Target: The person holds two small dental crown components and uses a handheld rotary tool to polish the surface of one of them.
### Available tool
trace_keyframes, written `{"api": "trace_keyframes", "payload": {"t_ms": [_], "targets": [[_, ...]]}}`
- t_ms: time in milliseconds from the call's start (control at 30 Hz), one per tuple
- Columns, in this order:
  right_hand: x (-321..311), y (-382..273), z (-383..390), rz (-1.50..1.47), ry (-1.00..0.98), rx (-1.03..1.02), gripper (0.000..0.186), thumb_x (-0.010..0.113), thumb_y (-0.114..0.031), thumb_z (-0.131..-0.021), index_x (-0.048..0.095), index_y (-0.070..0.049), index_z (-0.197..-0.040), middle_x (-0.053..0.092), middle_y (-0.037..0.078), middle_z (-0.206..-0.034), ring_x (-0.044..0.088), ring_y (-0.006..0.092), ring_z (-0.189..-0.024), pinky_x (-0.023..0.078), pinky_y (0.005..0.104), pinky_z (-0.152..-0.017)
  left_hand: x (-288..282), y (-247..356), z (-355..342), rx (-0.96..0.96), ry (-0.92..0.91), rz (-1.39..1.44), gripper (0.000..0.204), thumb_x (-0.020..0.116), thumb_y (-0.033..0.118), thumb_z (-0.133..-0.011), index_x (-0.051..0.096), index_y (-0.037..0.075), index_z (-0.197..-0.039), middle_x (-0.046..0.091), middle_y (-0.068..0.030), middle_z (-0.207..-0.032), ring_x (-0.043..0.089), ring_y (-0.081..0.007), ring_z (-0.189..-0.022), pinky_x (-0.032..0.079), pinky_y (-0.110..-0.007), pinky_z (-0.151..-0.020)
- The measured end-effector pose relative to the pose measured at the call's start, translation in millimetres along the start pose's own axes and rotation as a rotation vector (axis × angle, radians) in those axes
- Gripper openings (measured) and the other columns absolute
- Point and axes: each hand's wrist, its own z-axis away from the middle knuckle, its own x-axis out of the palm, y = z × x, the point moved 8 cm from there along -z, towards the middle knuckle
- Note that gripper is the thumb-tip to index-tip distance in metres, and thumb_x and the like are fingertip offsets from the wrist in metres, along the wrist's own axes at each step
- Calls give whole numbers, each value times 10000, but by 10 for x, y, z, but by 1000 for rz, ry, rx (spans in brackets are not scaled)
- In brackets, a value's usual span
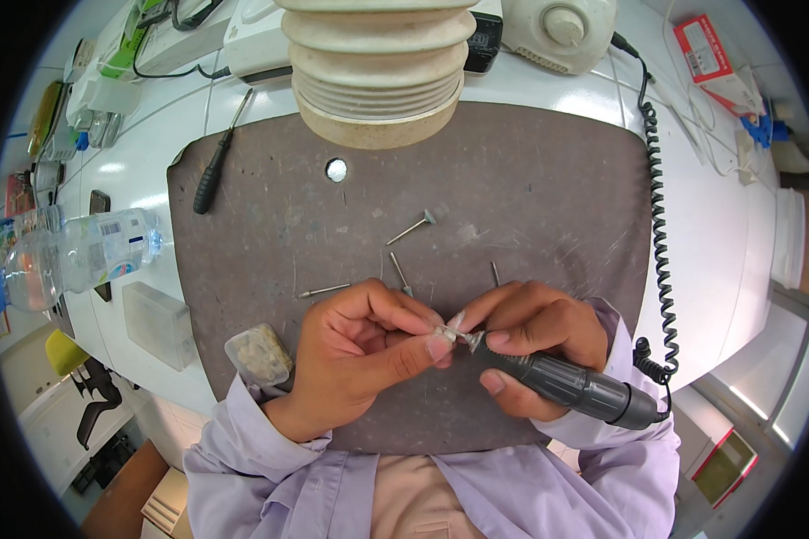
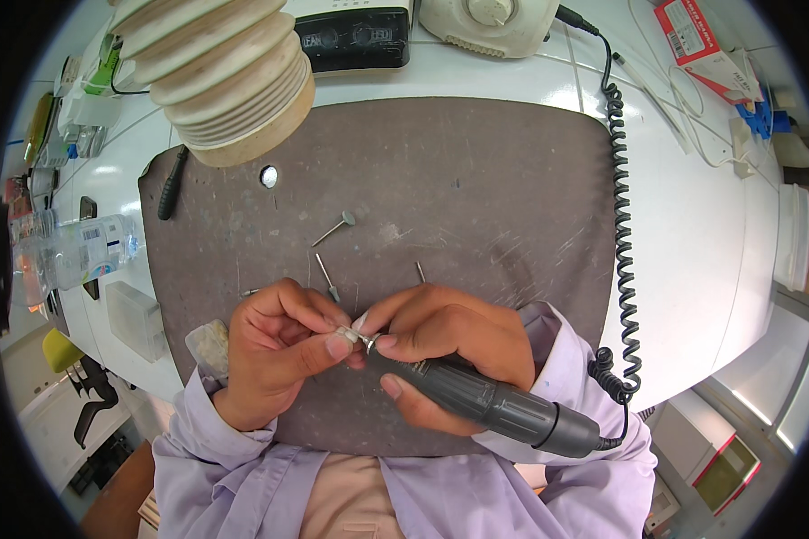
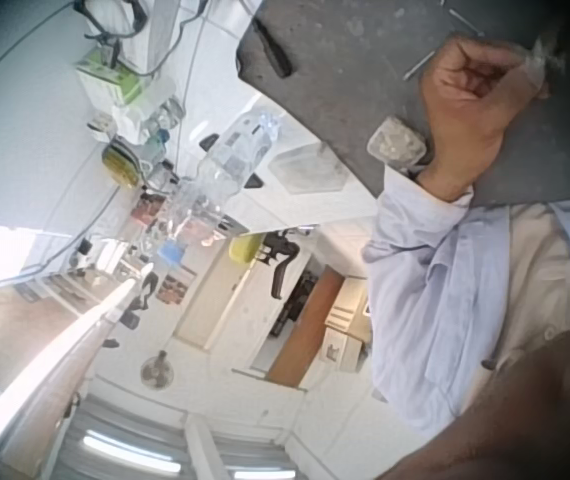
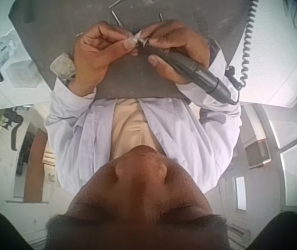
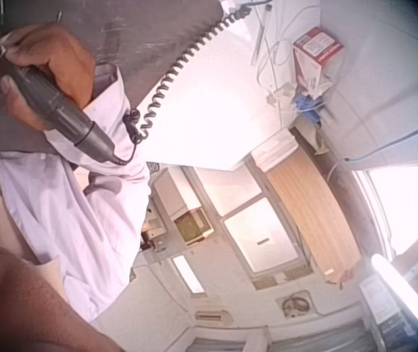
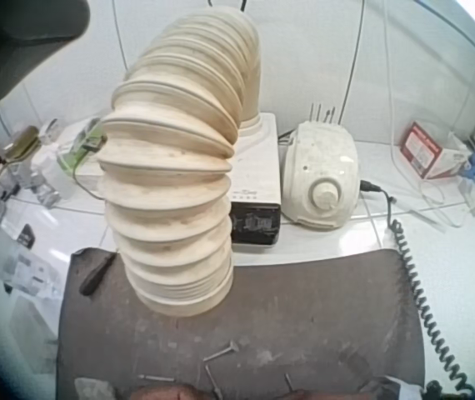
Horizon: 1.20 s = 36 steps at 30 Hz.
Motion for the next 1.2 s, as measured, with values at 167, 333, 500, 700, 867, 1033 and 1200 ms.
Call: {"api": "trace_keyframes", "payload": {"t_ms": [167, 333, 500, 700, 867, 1033, 1200], "targets": [[3, 17, 11, -4, 1, 0, 223, 698, 53, -753, 558, 26, -924, 597, 157, -844, 699, 336, -874, 570, 384, -735, -10, 10, 9, 32, -1, -15, 175, 658, -88, -846, 532, 17, -909, 642, -147, -935, 681, -210, -794, 579, -317, -706], [-11, 24, 15, -1, 3, 33, 239, 696, 57, -752, 562, 20, -946, 590, 150, -838, 699, 333, -879, 569, 383, -736, -11, 5, 12, 22, 25, -14, 166, 659, -71, -857, 540, 3, -948, 640, -135, -941, 671, -191, -819, 566, -309, -732], [-12, 27, 12, -5, 6, 32, 232, 693, 60, -747, 566, 22, -938, 590, 143, -833, 697, 337, -896, 566, 387, -750, -22, -4, 11, 8, 32, -49, 176, 668, -51, -864, 551, -7, -988, 647, -122, -943, 665, -177, -825, 560, -303, -753], [-9, 12, 5, 17, 23, 3, 218, 699, 39, -756, 570, 16, -930, 600, 143, -842, 696, 338, -904, 565, 393, -769, -21, 20, 8, 36, 33, -19, 172, 671, -48, -868, 576, -24, -1010, 656, -114, -967, 654, -156, -857, 546, -280, -771], [-9, -6, 3, 34, 13, 1, 230, 702, 34, -760, 570, 14, -949, 599, 142, -846, 693, 340, -919, 562, 397, -786, -20, 32, 18, 79, 16, -19, 160, 676, -43, -875, 611, -45, -1021, 664, -102, -967, 638, -117, -876, 523, -235, -772], [-13, 8, 17, 15, 23, 16, 237, 695, 37, -765, 565, 17, -962, 588, 142, -844, 691, 352, -934, 560, 407, -797, -21, 47, 22, 72, 14, -69, 181, 678, -40, -875, 624, -62, -1047, 681, -124, -979, 652, -124, -876, 531, -233, -782], [-23, 25, 35, -17, 40, 39, 229, 682, 47, -758, 560, 18, -950, 574, 140, -826, 694, 361, -928, 562, 404, -785, -28, 51, 16, 61, 47, -95, 189, 682, -71, -848, 611, -48, -1022, 686, -151, -942, 679, -183, -828, 566, -290, -753]]}}
